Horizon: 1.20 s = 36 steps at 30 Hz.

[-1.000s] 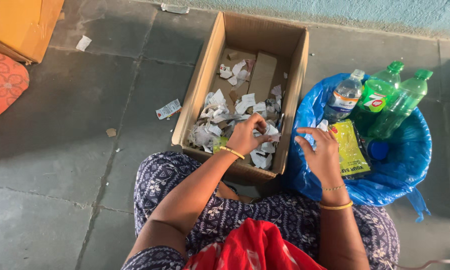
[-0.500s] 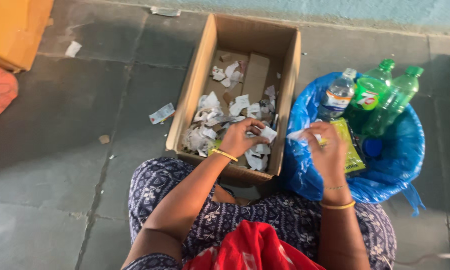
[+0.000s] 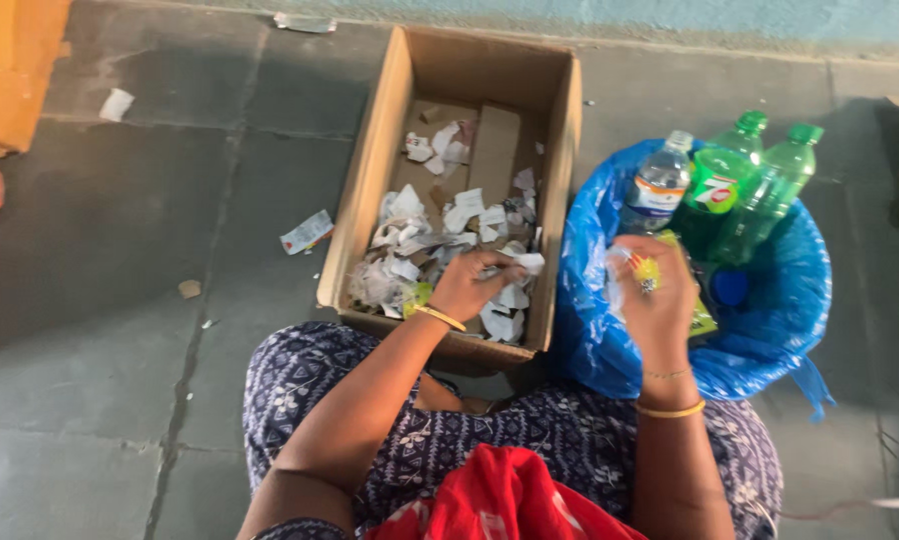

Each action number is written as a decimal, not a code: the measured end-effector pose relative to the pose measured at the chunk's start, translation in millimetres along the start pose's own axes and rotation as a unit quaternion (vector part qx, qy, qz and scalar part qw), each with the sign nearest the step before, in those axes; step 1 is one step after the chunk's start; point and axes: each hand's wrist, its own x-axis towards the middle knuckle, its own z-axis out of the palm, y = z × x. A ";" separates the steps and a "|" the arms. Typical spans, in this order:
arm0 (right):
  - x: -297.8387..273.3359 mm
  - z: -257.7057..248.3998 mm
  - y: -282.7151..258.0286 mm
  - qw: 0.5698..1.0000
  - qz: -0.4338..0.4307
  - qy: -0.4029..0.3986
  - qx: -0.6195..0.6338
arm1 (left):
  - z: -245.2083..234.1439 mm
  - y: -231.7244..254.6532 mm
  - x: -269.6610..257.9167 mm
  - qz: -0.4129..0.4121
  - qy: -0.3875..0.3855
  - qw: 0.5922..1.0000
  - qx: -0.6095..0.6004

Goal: The person sits on the floor and sorts small paper and plastic items from a cardboard box into a blue plastic bag. They handle items one at a time, occasionally unfolding or separating pieces before placing them into the bag.

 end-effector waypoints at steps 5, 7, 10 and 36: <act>-5.9 24.2 -37.2 0.982 -0.145 -0.124 0.000 | -7.0 4.8 -5.7 -0.006 -0.057 0.996 -0.064; -8.0 29.8 -37.4 0.969 -0.176 -0.175 0.001 | -6.8 6.5 -4.2 -0.004 -0.084 0.993 -0.080; -14.4 35.7 -26.1 0.967 -0.162 -0.198 -0.015 | -10.6 12.8 -4.5 -0.014 -0.103 0.993 -0.058; -5.4 -1.2 57.8 0.996 0.075 -0.009 0.052 | -13.7 -6.3 0.1 -0.003 -0.104 0.934 0.342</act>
